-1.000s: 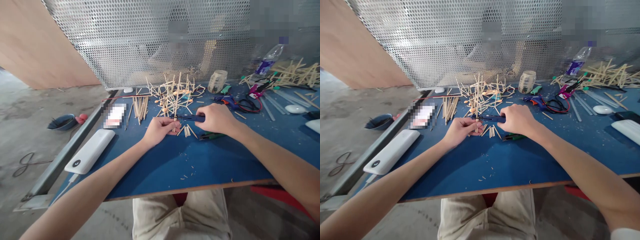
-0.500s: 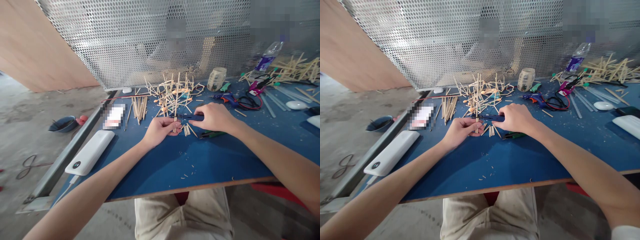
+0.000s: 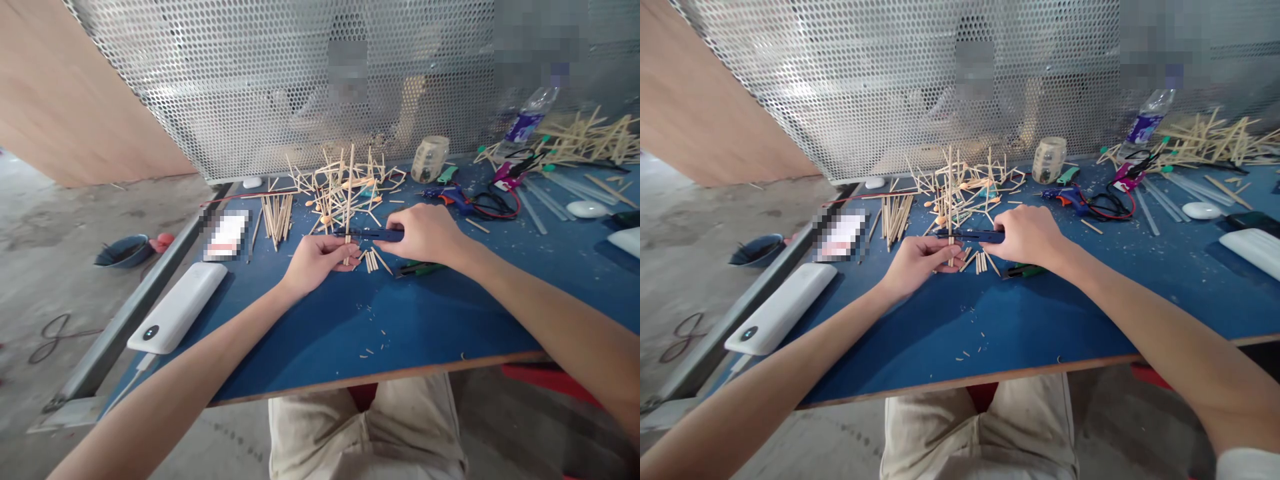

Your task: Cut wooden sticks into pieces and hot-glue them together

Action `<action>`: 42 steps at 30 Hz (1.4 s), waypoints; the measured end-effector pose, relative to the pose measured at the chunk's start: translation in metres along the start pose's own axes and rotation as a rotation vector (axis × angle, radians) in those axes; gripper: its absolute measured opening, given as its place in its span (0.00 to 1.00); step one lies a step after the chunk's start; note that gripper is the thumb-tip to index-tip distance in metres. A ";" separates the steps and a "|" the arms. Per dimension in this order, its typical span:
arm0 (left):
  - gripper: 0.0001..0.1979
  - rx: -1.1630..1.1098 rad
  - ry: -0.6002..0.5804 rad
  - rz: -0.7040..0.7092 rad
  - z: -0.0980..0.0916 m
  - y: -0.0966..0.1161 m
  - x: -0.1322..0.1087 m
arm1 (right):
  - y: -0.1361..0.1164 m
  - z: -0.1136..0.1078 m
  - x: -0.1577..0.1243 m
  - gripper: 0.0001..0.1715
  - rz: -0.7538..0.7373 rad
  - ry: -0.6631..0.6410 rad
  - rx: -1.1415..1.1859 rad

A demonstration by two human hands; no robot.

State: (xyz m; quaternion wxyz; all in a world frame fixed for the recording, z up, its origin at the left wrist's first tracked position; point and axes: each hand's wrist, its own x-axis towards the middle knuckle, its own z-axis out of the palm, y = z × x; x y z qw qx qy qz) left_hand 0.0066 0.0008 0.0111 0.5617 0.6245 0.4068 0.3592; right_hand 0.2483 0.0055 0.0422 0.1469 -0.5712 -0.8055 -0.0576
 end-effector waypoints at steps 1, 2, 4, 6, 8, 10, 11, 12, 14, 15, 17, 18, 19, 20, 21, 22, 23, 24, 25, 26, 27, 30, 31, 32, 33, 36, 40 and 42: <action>0.17 0.006 -0.002 -0.005 0.000 0.000 0.000 | 0.000 0.000 0.000 0.27 0.001 -0.006 0.005; 0.17 0.012 -0.005 -0.008 -0.001 -0.001 0.000 | 0.001 0.000 0.000 0.27 0.001 -0.015 0.011; 0.17 0.012 -0.013 -0.004 -0.001 -0.002 0.000 | 0.001 0.000 0.001 0.27 0.000 -0.035 0.024; 0.17 0.005 -0.023 0.004 -0.001 -0.003 0.000 | 0.001 0.001 0.001 0.27 0.002 -0.051 0.030; 0.17 0.006 -0.026 0.001 -0.001 -0.003 0.000 | 0.001 0.002 0.001 0.27 0.006 -0.061 0.031; 0.16 0.014 -0.020 -0.009 -0.001 -0.002 -0.001 | 0.000 0.001 0.000 0.27 0.011 -0.063 0.032; 0.16 0.014 -0.015 -0.013 0.000 -0.001 -0.001 | -0.001 0.001 0.000 0.27 0.014 -0.064 0.031; 0.16 0.011 -0.011 -0.014 0.000 0.000 -0.002 | -0.001 0.001 0.000 0.27 0.015 -0.064 0.028; 0.15 -0.003 -0.011 -0.012 0.001 0.001 -0.002 | -0.003 0.000 -0.001 0.27 0.015 -0.071 0.018; 0.15 -0.008 -0.013 -0.011 0.001 0.002 -0.002 | -0.003 -0.001 -0.001 0.27 0.013 -0.075 0.012; 0.15 -0.005 -0.014 -0.009 0.001 0.002 -0.002 | -0.004 0.000 -0.002 0.27 0.004 -0.084 0.002; 0.15 0.000 -0.013 -0.011 0.000 0.003 -0.002 | -0.004 0.000 -0.001 0.26 -0.002 -0.086 -0.002; 0.16 0.006 -0.011 -0.014 0.000 0.003 -0.002 | -0.004 0.001 -0.001 0.25 -0.010 -0.088 -0.005; 0.16 0.011 -0.011 -0.016 0.000 0.003 -0.002 | -0.003 0.002 0.000 0.24 -0.017 -0.089 -0.009; 0.16 0.016 -0.013 -0.019 0.000 0.003 -0.002 | -0.002 0.003 0.000 0.23 -0.023 -0.089 -0.013; 0.15 0.021 -0.016 -0.022 -0.001 0.003 -0.002 | -0.002 0.004 0.001 0.22 -0.026 -0.089 -0.018; 0.15 0.026 -0.018 -0.024 -0.001 0.003 -0.002 | -0.001 0.005 0.002 0.21 -0.028 -0.089 -0.021; 0.15 0.032 -0.018 -0.026 -0.001 0.003 -0.002 | 0.000 0.006 0.002 0.20 -0.029 -0.090 -0.023; 0.15 0.040 -0.016 -0.027 -0.001 0.003 -0.002 | 0.000 0.008 0.003 0.19 -0.030 -0.093 -0.023; 0.15 0.048 -0.013 -0.029 -0.001 0.002 -0.002 | 0.000 0.009 0.003 0.19 -0.030 -0.095 -0.021; 0.15 0.057 -0.010 -0.031 -0.002 0.002 -0.002 | 0.001 0.011 0.004 0.18 -0.029 -0.097 -0.019; 0.15 0.080 0.002 -0.030 -0.003 0.000 -0.002 | 0.000 0.015 0.004 0.19 -0.033 -0.085 -0.024; 0.15 0.085 0.008 -0.027 -0.003 -0.001 -0.002 | 0.000 0.017 0.005 0.20 -0.038 -0.077 -0.030; 0.15 0.088 0.015 -0.021 -0.003 -0.001 -0.002 | 0.000 0.018 0.005 0.22 -0.044 -0.067 -0.037; 0.15 0.093 0.024 -0.015 -0.003 0.000 -0.003 | 0.000 0.019 0.005 0.23 -0.050 -0.059 -0.044; 0.15 0.110 0.040 -0.006 -0.002 0.003 -0.005 | -0.001 0.019 0.006 0.24 -0.067 -0.055 -0.044; 0.14 0.099 0.028 -0.018 -0.001 0.008 -0.008 | -0.001 0.017 0.006 0.28 -0.086 -0.077 -0.019; 0.14 0.086 0.026 -0.021 0.000 0.010 -0.010 | -0.001 0.016 0.005 0.30 -0.087 -0.083 -0.020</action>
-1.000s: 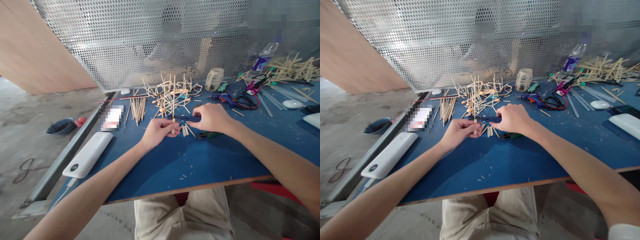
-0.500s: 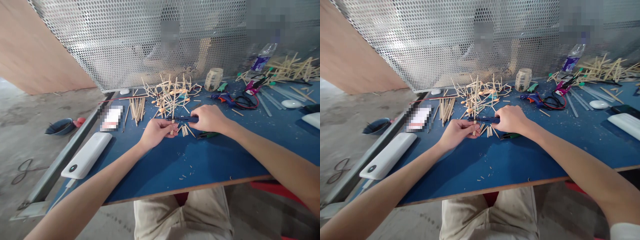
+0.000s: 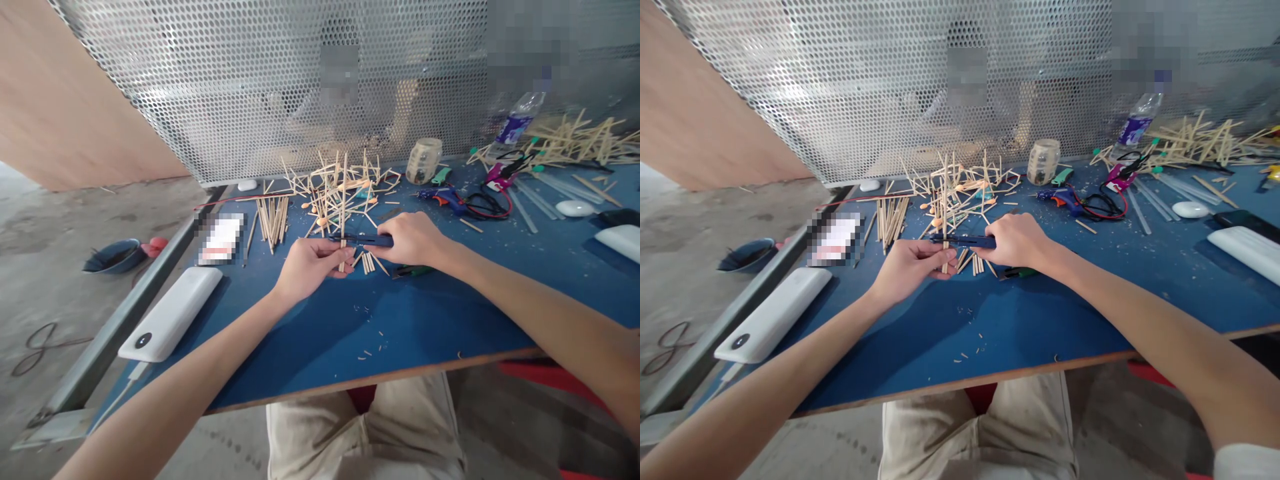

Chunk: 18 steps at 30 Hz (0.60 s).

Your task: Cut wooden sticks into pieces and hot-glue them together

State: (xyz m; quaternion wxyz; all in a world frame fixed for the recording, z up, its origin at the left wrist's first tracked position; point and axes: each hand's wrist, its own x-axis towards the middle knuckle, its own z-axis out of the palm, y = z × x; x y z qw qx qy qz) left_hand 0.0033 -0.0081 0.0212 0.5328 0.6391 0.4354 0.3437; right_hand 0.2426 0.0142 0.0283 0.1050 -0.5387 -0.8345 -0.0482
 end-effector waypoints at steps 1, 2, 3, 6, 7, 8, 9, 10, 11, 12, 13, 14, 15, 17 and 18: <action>0.14 -0.005 -0.001 0.000 0.000 0.000 0.000 | 0.000 0.000 0.000 0.31 0.001 -0.005 -0.002; 0.15 -0.010 -0.003 -0.001 0.000 0.001 0.000 | 0.000 -0.001 0.000 0.31 0.003 -0.011 -0.003; 0.15 -0.015 -0.006 -0.003 0.000 0.001 0.000 | -0.001 -0.001 0.000 0.32 0.003 -0.022 -0.001; 0.16 -0.025 -0.012 -0.020 0.000 0.000 0.001 | -0.001 -0.002 0.000 0.36 -0.003 -0.067 0.026; 0.16 -0.028 -0.014 -0.027 0.000 0.000 0.001 | -0.001 -0.003 0.000 0.37 -0.003 -0.078 0.034; 0.16 -0.030 -0.017 -0.032 0.000 0.000 0.001 | -0.001 -0.003 0.000 0.37 -0.001 -0.087 0.038; 0.16 -0.034 -0.022 -0.035 0.000 -0.001 0.001 | -0.001 -0.003 0.000 0.37 0.001 -0.090 0.040; 0.16 -0.039 -0.026 -0.036 0.000 -0.001 0.001 | -0.001 -0.003 0.000 0.37 0.002 -0.089 0.040; 0.16 -0.045 -0.030 -0.037 0.000 0.000 0.001 | -0.001 -0.003 0.001 0.38 0.000 -0.085 0.039; 0.16 -0.050 -0.034 -0.038 0.000 0.000 0.001 | 0.000 -0.003 0.001 0.39 -0.003 -0.079 0.040; 0.16 -0.054 -0.037 -0.041 0.000 0.000 0.001 | 0.000 -0.003 0.000 0.39 -0.008 -0.074 0.043; 0.16 -0.058 -0.039 -0.044 0.000 0.000 0.001 | 0.000 -0.002 0.000 0.40 -0.013 -0.067 0.046; 0.16 -0.062 -0.038 -0.047 0.000 0.000 0.001 | 0.001 -0.002 0.000 0.40 -0.016 -0.059 0.049; 0.16 -0.072 -0.035 -0.055 0.000 0.001 0.001 | 0.001 -0.001 0.000 0.39 -0.017 -0.041 0.051; 0.16 -0.079 -0.034 -0.059 0.000 0.001 0.001 | 0.002 0.000 0.001 0.39 -0.016 -0.038 0.051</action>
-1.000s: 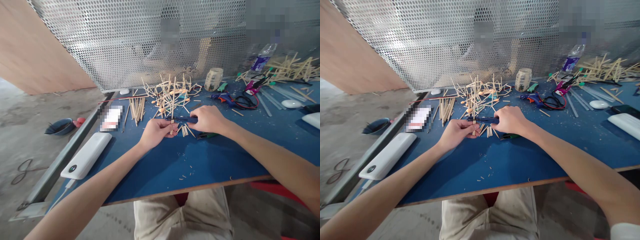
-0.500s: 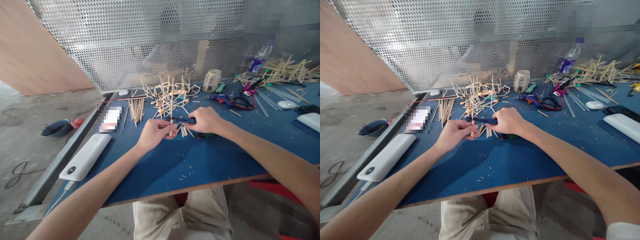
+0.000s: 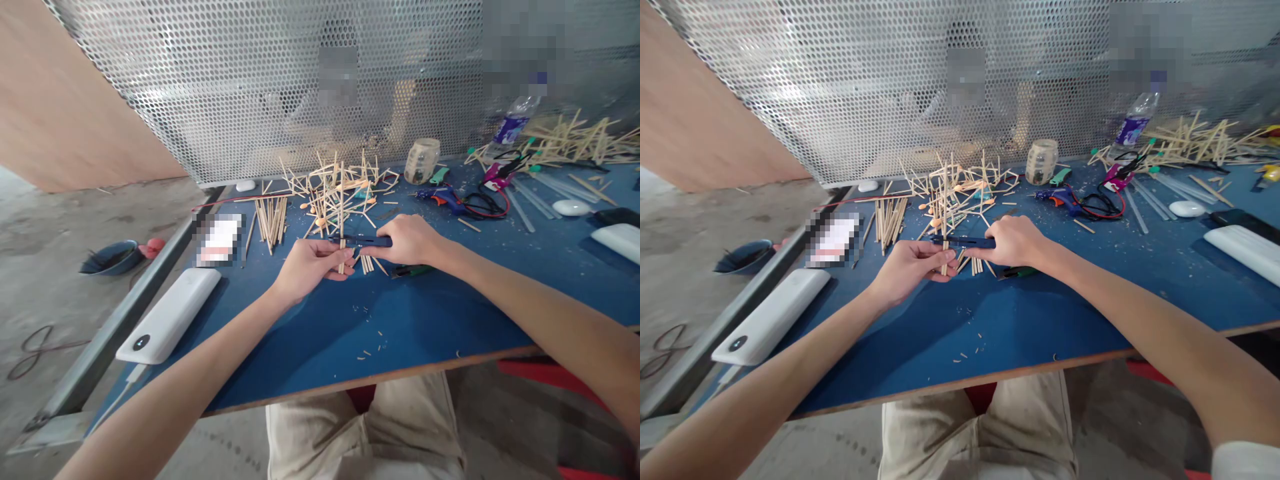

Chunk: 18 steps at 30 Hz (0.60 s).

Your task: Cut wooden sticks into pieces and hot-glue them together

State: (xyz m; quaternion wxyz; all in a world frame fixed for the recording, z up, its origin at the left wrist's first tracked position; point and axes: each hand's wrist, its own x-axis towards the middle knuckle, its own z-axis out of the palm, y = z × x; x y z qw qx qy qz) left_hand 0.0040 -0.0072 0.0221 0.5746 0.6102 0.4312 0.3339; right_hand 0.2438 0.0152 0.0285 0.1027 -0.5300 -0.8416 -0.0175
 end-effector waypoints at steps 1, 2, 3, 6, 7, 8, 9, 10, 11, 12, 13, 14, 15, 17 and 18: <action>0.17 -0.007 0.001 -0.003 0.000 0.000 0.000 | 0.000 0.000 0.000 0.39 0.002 0.002 0.000; 0.17 -0.013 0.001 -0.005 0.000 0.000 0.000 | 0.000 0.001 0.000 0.39 0.004 0.001 0.001; 0.17 -0.016 -0.001 -0.007 0.000 0.000 0.000 | 0.001 0.001 0.001 0.39 0.004 -0.004 0.003; 0.17 -0.025 -0.003 -0.014 0.000 -0.001 0.001 | 0.001 0.000 0.001 0.41 0.003 -0.014 0.002; 0.18 -0.029 -0.002 -0.016 0.000 -0.002 0.001 | 0.001 0.000 0.001 0.41 0.004 -0.015 -0.001; 0.18 -0.033 -0.001 -0.019 0.000 -0.002 0.001 | 0.001 -0.001 0.002 0.41 0.006 -0.017 -0.003; 0.17 -0.037 0.002 -0.022 0.000 -0.002 0.001 | 0.002 -0.001 0.002 0.41 0.010 -0.018 -0.004; 0.17 -0.040 0.005 -0.025 0.000 -0.003 0.001 | 0.002 -0.001 0.002 0.41 0.012 -0.020 -0.003; 0.17 -0.043 0.007 -0.028 0.000 -0.003 0.001 | 0.002 -0.001 0.002 0.41 0.013 -0.021 -0.002; 0.17 -0.046 0.007 -0.030 0.000 -0.003 0.001 | 0.002 -0.001 0.001 0.41 0.010 -0.023 -0.001; 0.17 -0.050 0.005 -0.031 0.000 -0.002 0.001 | 0.002 -0.001 0.001 0.41 0.008 -0.023 -0.004; 0.17 -0.054 0.001 -0.031 0.000 -0.002 0.001 | 0.002 -0.001 0.001 0.42 0.009 -0.018 -0.010; 0.17 -0.058 -0.004 -0.030 0.000 -0.002 0.001 | 0.001 0.000 0.001 0.42 0.011 -0.012 -0.017; 0.17 -0.060 -0.010 -0.033 0.000 -0.002 0.001 | 0.001 0.001 0.002 0.43 0.015 -0.007 -0.025; 0.17 -0.057 -0.008 -0.035 0.000 -0.002 0.001 | 0.000 0.001 0.002 0.43 0.018 -0.009 -0.025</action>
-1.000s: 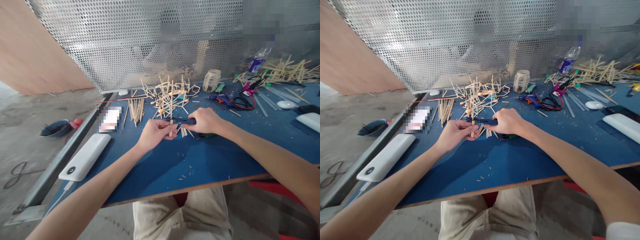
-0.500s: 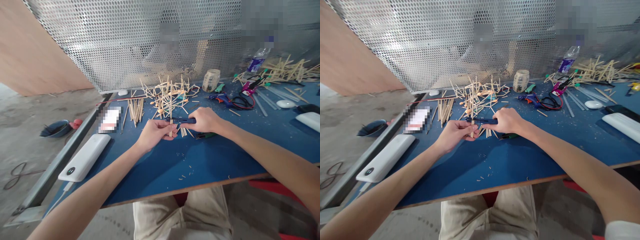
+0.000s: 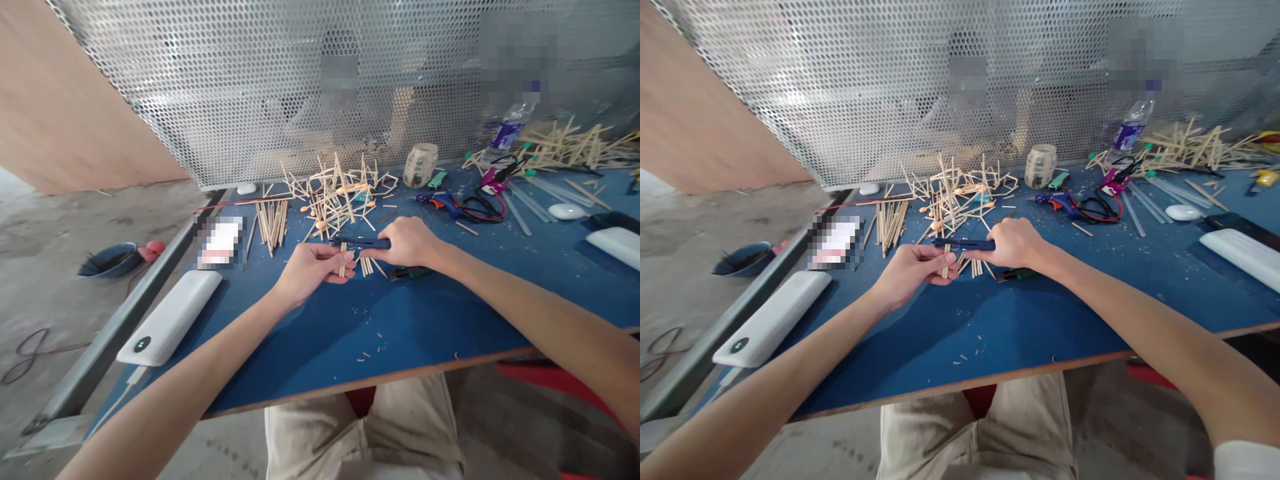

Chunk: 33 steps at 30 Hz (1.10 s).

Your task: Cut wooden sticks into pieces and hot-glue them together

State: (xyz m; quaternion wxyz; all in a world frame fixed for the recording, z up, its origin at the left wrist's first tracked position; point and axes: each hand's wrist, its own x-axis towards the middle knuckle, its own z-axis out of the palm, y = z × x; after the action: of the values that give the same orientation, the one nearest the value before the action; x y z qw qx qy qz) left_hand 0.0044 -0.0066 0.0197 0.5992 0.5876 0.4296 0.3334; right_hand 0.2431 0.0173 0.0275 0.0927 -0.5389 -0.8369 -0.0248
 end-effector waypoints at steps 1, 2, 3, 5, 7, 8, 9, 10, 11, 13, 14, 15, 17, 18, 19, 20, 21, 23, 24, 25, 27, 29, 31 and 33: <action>0.18 0.006 0.005 -0.002 0.000 0.000 0.000 | 0.000 0.000 0.000 0.43 0.001 -0.003 0.004; 0.18 0.015 0.012 -0.002 0.000 0.000 0.001 | 0.000 0.000 0.001 0.43 0.002 -0.006 0.010; 0.18 0.026 0.022 0.002 -0.001 -0.001 0.001 | 0.001 0.000 0.001 0.43 0.005 0.001 0.014; 0.18 0.049 0.040 0.016 -0.002 -0.001 0.002 | 0.005 -0.003 0.002 0.43 0.024 0.033 0.023; 0.17 0.068 0.051 0.033 -0.004 -0.002 0.003 | 0.010 -0.007 0.001 0.42 0.041 0.074 0.039; 0.17 0.077 0.054 0.041 -0.005 -0.002 0.004 | 0.013 -0.009 0.000 0.42 0.045 0.096 0.054; 0.18 0.084 0.059 0.048 -0.006 -0.003 0.005 | 0.015 -0.012 0.000 0.41 0.047 0.119 0.076; 0.18 0.089 0.069 0.052 -0.007 -0.004 0.006 | 0.017 -0.014 -0.001 0.40 0.048 0.142 0.101; 0.19 0.097 0.082 0.057 -0.009 -0.004 0.007 | 0.019 -0.016 -0.002 0.39 0.053 0.166 0.127; 0.19 0.129 0.108 0.072 -0.012 -0.006 0.010 | 0.023 -0.018 -0.002 0.36 0.075 0.203 0.160; 0.19 0.158 0.118 0.087 -0.014 -0.008 0.011 | 0.024 -0.018 -0.002 0.35 0.093 0.216 0.163; 0.18 0.196 0.126 0.109 -0.015 -0.009 0.013 | 0.025 -0.016 -0.001 0.33 0.114 0.225 0.160; 0.17 0.285 0.146 0.161 -0.018 -0.011 0.015 | 0.027 -0.011 0.001 0.29 0.152 0.230 0.148; 0.17 0.327 0.161 0.184 -0.019 -0.012 0.016 | 0.027 -0.008 0.002 0.27 0.163 0.228 0.142; 0.18 0.361 0.177 0.202 -0.020 -0.012 0.016 | 0.027 -0.004 0.004 0.25 0.167 0.224 0.137; 0.18 0.386 0.191 0.215 -0.020 -0.013 0.017 | 0.027 0.000 0.006 0.24 0.163 0.218 0.130; 0.18 0.401 0.203 0.228 -0.020 -0.012 0.017 | 0.026 0.004 0.009 0.23 0.157 0.212 0.121; 0.18 0.431 0.201 0.253 -0.019 -0.012 0.018 | 0.024 0.011 0.014 0.21 0.151 0.185 0.104; 0.18 0.453 0.193 0.266 -0.018 -0.012 0.018 | 0.022 0.014 0.017 0.21 0.155 0.168 0.095; 0.18 0.483 0.179 0.275 -0.018 -0.012 0.018 | 0.021 0.017 0.019 0.21 0.162 0.150 0.085; 0.18 0.542 0.165 0.284 -0.016 -0.012 0.020 | 0.018 0.021 0.024 0.22 0.185 0.113 0.061; 0.19 0.587 0.183 0.298 -0.015 -0.014 0.022 | 0.016 0.025 0.028 0.24 0.214 0.087 0.033; 0.21 0.645 0.205 0.322 -0.013 -0.014 0.023 | 0.015 0.027 0.031 0.25 0.244 0.054 0.002; 0.19 0.743 0.224 0.339 -0.010 -0.013 0.023 | 0.015 0.029 0.033 0.26 0.261 0.020 -0.024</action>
State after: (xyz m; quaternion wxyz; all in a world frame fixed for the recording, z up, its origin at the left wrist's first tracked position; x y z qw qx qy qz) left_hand 0.0030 0.0176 0.0043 0.2329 0.7860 0.4803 0.3118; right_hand 0.2399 0.0568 0.0042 0.0971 -0.6438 -0.7585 -0.0281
